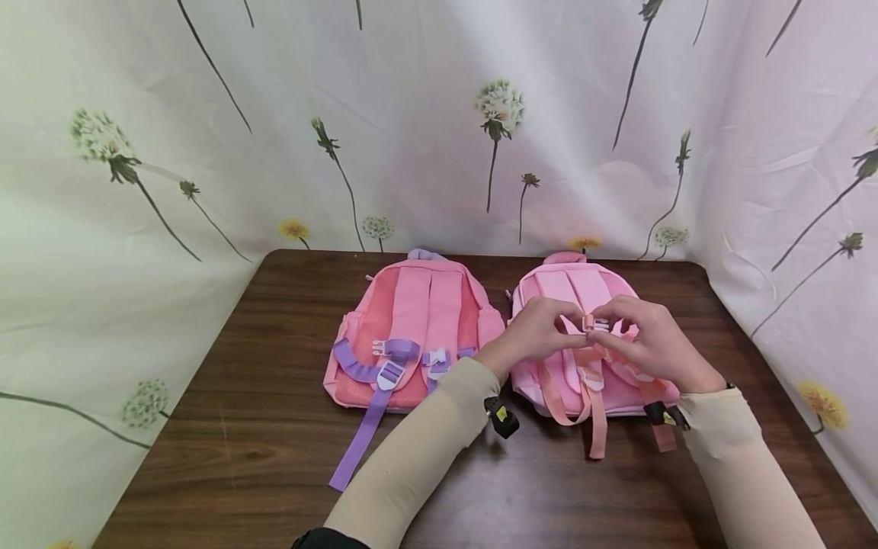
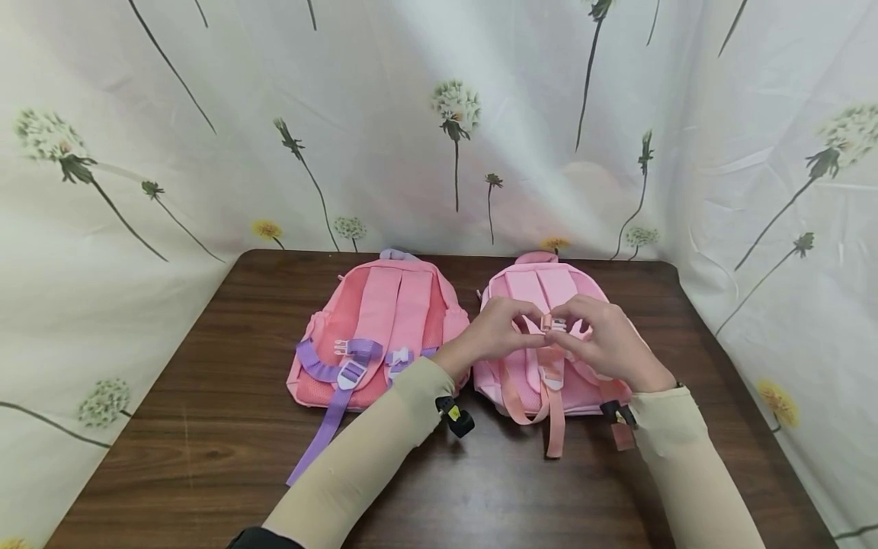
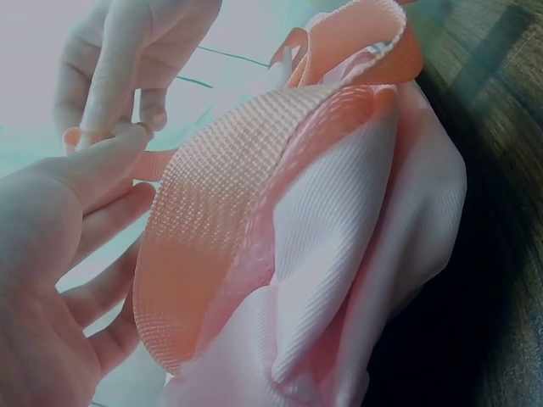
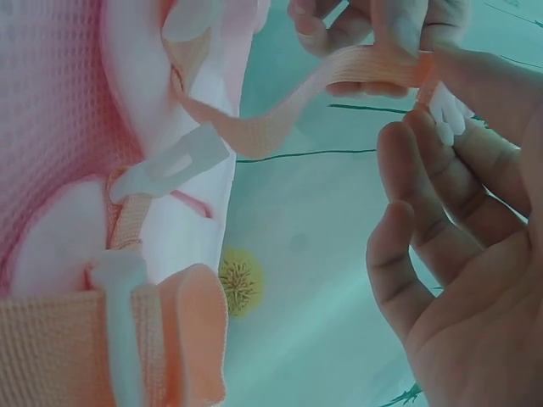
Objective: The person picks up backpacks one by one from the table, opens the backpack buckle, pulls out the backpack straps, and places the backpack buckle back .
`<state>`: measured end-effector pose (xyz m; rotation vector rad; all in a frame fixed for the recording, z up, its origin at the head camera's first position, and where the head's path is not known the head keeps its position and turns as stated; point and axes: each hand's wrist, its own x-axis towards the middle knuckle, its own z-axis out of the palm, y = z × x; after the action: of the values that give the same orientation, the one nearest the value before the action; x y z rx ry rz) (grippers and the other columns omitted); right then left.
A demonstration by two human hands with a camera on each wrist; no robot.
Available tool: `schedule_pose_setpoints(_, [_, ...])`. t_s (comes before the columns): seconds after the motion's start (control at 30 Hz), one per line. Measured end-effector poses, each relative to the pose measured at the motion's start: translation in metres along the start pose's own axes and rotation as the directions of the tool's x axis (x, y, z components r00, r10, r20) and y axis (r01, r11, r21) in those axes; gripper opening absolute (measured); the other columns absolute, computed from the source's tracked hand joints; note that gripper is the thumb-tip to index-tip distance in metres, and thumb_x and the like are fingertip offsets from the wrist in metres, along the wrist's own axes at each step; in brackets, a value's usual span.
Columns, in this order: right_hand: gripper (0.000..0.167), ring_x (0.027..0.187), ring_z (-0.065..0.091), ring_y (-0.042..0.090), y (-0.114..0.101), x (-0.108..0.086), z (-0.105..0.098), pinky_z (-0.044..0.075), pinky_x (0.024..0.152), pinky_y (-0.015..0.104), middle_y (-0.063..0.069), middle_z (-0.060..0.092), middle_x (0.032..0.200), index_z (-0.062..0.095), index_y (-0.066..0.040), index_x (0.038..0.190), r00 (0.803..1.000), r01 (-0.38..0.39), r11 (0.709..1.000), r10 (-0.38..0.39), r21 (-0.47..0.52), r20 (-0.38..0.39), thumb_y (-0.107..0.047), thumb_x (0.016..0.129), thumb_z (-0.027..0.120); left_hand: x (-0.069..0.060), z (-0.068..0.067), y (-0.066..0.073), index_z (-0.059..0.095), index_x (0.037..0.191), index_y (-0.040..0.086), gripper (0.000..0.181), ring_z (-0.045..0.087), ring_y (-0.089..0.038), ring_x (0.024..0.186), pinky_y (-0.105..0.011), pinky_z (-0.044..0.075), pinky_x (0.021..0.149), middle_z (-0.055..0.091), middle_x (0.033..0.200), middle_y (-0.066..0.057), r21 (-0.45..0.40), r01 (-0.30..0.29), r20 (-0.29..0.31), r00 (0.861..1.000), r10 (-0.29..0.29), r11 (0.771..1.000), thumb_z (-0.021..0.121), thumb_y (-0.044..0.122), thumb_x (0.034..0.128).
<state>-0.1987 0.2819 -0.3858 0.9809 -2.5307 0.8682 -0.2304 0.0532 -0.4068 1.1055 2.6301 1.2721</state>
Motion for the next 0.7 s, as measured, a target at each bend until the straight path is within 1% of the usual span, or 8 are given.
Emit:
schedule_pose_setpoints(0.13, [0.034,0.082,0.063,0.013,-0.0007,0.0005,-0.0008,0.052,0.066,0.026,-0.016,0.069,0.093,0.077,-0.02,0.107,1.0,0.017,1.0,-0.016,0.014,-0.013,-0.003,0.08,0.09,0.0,0.0007,-0.0003,0.079,0.1,0.018,0.015,0.064,-0.004,0.081,-0.013,0.047,0.072,0.079,0.098,0.006,0.016,0.012,0.019,1.0,-0.013,1.0,0.085,0.029,0.0912])
schedule_pose_setpoints(0.23, [0.035,0.081,0.063,0.012,-0.0004,0.0006,-0.0008,0.053,0.066,0.027,-0.016,0.069,0.093,0.077,-0.02,0.107,1.0,0.023,0.999,-0.023,0.023,-0.013,-0.002,0.08,0.09,-0.0002,0.0009,-0.0008,0.079,0.1,0.018,0.016,0.064,-0.004,0.081,-0.013,0.047,0.072,0.079,0.1,0.004,0.017,0.009,0.025,1.0,-0.009,1.0,0.085,0.03,0.0912])
schedule_pose_setpoints(0.27, [0.035,0.081,0.062,0.01,-0.0002,0.0006,-0.0008,0.052,0.066,0.026,-0.016,0.069,0.093,0.077,-0.02,0.107,1.0,0.023,0.999,-0.022,0.024,-0.013,-0.002,0.08,0.09,-0.0003,0.0009,-0.0008,0.078,0.101,0.018,0.017,0.064,-0.005,0.081,-0.013,0.047,0.072,0.079,0.101,0.003,0.017,0.002,0.024,1.0,-0.003,1.0,0.085,0.03,0.0912])
schedule_pose_setpoints(0.37, [0.036,0.082,0.061,0.005,0.0005,0.0,-0.0004,0.052,0.067,0.023,-0.016,0.069,0.094,0.076,-0.02,0.108,1.0,0.02,0.999,-0.02,0.026,-0.012,-0.002,0.08,0.09,-0.0008,0.0012,-0.0013,0.077,0.111,0.016,0.028,0.066,-0.006,0.082,-0.012,0.049,0.073,0.077,0.107,0.001,-0.003,-0.011,0.013,1.0,0.011,1.0,0.086,0.032,0.09])
schedule_pose_setpoints(0.5, [0.036,0.083,0.061,0.005,0.0002,-0.0008,-0.0005,0.052,0.067,0.022,-0.016,0.069,0.094,0.076,-0.019,0.108,1.0,0.017,0.999,-0.017,0.028,-0.012,-0.003,0.079,0.091,-0.0007,0.0022,-0.0015,0.073,0.123,0.014,0.041,0.068,-0.004,0.085,-0.01,0.051,0.074,0.074,0.113,0.001,-0.033,-0.031,-0.009,0.999,0.031,0.999,0.087,0.032,0.089])
schedule_pose_setpoints(0.57, [0.035,0.082,0.061,0.007,-0.0003,-0.0006,-0.0009,0.052,0.067,0.024,-0.016,0.069,0.094,0.077,-0.019,0.108,1.0,0.017,1.0,-0.017,0.025,-0.012,-0.004,0.079,0.091,-0.0002,0.0023,-0.0012,0.074,0.122,0.014,0.038,0.068,-0.003,0.085,-0.009,0.05,0.075,0.074,0.112,0.002,-0.034,-0.039,-0.02,0.999,0.038,0.999,0.086,0.03,0.09])
schedule_pose_setpoints(0.7, [0.034,0.081,0.061,0.009,-0.0012,0.0007,-0.0015,0.053,0.066,0.026,-0.016,0.068,0.093,0.077,-0.02,0.107,1.0,0.016,1.0,-0.016,0.015,-0.012,-0.005,0.08,0.091,0.0005,0.0018,0.0,0.077,0.11,0.014,0.024,0.069,-0.005,0.087,-0.009,0.05,0.076,0.076,0.105,0.003,-0.022,-0.038,-0.029,0.999,0.037,0.999,0.085,0.027,0.0915])
